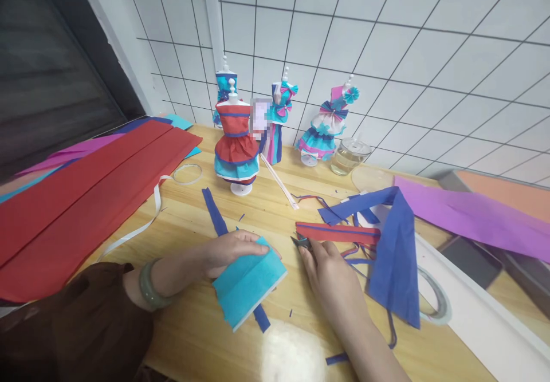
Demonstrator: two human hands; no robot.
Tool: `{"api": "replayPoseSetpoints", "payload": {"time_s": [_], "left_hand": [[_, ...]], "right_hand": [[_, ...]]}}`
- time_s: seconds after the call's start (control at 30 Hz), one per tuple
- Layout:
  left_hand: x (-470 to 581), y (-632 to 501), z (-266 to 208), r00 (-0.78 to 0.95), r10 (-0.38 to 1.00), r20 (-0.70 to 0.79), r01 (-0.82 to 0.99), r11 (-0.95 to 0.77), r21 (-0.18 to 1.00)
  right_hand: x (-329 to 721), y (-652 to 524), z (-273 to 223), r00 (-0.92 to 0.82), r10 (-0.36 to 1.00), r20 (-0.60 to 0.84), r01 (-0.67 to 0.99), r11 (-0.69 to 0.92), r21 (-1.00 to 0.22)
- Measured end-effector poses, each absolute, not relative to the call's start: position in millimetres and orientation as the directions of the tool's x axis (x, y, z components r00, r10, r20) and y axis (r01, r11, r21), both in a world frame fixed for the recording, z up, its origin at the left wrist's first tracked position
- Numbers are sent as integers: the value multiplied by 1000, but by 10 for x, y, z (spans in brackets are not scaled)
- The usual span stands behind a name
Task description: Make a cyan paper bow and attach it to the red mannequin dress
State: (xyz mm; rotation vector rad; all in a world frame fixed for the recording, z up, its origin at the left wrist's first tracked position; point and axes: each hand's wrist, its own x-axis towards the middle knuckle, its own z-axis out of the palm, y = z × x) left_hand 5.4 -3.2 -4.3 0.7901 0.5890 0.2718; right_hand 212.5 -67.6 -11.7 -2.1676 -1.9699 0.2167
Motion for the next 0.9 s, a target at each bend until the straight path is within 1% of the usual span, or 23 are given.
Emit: {"api": "replayPoseSetpoints", "payload": {"time_s": [0.1, 0.17, 0.2, 0.23, 0.27, 0.3, 0.33, 0.37, 0.4, 0.47, 0.57, 0.67, 0.77, 0.9], "left_hand": [[60, -25, -42, 784, 478, -396, -71, 703, 708], [65, -25, -23, 771, 504, -389, -117, 712, 692], [69, -26, -13, 768, 517, -379, -141, 713, 687], [73, -27, -5, 769, 524, -366, -159, 711, 685], [79, -30, 0, 774, 525, -353, -168, 709, 685], [86, -33, 2, 781, 523, -341, -171, 705, 688], [94, -37, 0, 789, 520, -328, -171, 698, 695], [101, -41, -5, 795, 519, -314, -172, 689, 704], [108, -46, -12, 801, 517, -302, -170, 680, 713], [117, -57, -24, 810, 512, -285, -168, 669, 724], [114, -66, -27, 829, 488, -273, -149, 663, 734], [96, -62, -14, 847, 462, -263, -95, 619, 780], [76, -50, -14, 846, 464, -261, -54, 562, 825], [69, -34, -41, 826, 483, -292, -16, 537, 844]], "right_hand": [[2178, -660, -168, 0, 988, 153, 980, 30, -195], [2180, -663, -135, -40, 968, 248, 979, 88, -183], [2163, -672, -97, -42, 956, 291, 973, 105, -203], [2133, -687, -48, -28, 947, 320, 961, 113, -253], [2089, -707, 7, -10, 945, 328, 932, 128, -340], [2036, -730, 60, 2, 949, 315, 877, 149, -456], [1976, -753, 105, 7, 968, 251, 795, 147, -589], [1916, -774, 137, -20, 988, 155, 695, 125, -708], [1861, -791, 153, -47, 995, 83, 599, 94, -795], [1784, -807, 141, -83, 997, 5, 451, 42, -892], [1766, -799, 71, -56, 996, -69, 286, -50, -957], [1819, -780, 40, -3, 988, -158, 177, -155, -972], [1872, -759, 53, 37, 979, -201, 149, -205, -967], [1898, -736, 59, 42, 981, -189, 193, -193, -962]]}}
